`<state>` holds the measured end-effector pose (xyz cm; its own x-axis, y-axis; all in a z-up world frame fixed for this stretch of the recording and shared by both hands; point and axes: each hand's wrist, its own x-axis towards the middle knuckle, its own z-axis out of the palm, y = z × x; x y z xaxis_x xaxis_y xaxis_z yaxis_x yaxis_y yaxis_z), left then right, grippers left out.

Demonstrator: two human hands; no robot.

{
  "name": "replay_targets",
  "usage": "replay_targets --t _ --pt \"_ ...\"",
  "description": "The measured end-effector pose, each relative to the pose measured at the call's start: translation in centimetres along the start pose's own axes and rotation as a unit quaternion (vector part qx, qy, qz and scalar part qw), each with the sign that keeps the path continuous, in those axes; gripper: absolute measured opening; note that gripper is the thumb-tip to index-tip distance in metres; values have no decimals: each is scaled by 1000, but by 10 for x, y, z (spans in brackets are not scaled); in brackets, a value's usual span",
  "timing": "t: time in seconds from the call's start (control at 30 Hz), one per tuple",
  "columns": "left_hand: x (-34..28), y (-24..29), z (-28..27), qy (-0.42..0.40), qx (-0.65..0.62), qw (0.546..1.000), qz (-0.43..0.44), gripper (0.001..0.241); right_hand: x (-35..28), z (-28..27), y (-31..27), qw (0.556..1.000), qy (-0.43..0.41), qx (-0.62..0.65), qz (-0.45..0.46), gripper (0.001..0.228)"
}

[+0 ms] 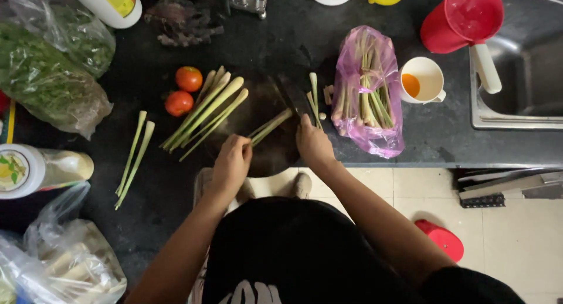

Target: Trimming and preparing stalks of lemongrass on a cutting board using a kitchen knife.

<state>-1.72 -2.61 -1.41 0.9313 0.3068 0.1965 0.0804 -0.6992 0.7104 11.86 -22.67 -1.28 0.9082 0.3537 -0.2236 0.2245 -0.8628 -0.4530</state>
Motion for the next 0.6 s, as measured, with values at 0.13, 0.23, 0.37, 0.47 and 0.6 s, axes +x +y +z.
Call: replay_targets --t 0.13,0.23,0.37,0.47,0.6 --pt "-5 0 3 6 -7 1000 -19 12 2 0 12 999 -29 -9 19 35" --pt "0 6 2 -1 -34 998 -48 17 6 -3 21 996 15 76 -39 25" --pt "4 10 5 4 -82 994 -71 19 -9 -30 -6 946 156 275 -69 24" --pt "6 18 15 -43 -159 975 -150 23 -9 -36 -14 913 139 378 -54 29" --pt "8 14 34 -115 -316 918 -209 30 -13 -65 -44 799 -12 597 76 38"
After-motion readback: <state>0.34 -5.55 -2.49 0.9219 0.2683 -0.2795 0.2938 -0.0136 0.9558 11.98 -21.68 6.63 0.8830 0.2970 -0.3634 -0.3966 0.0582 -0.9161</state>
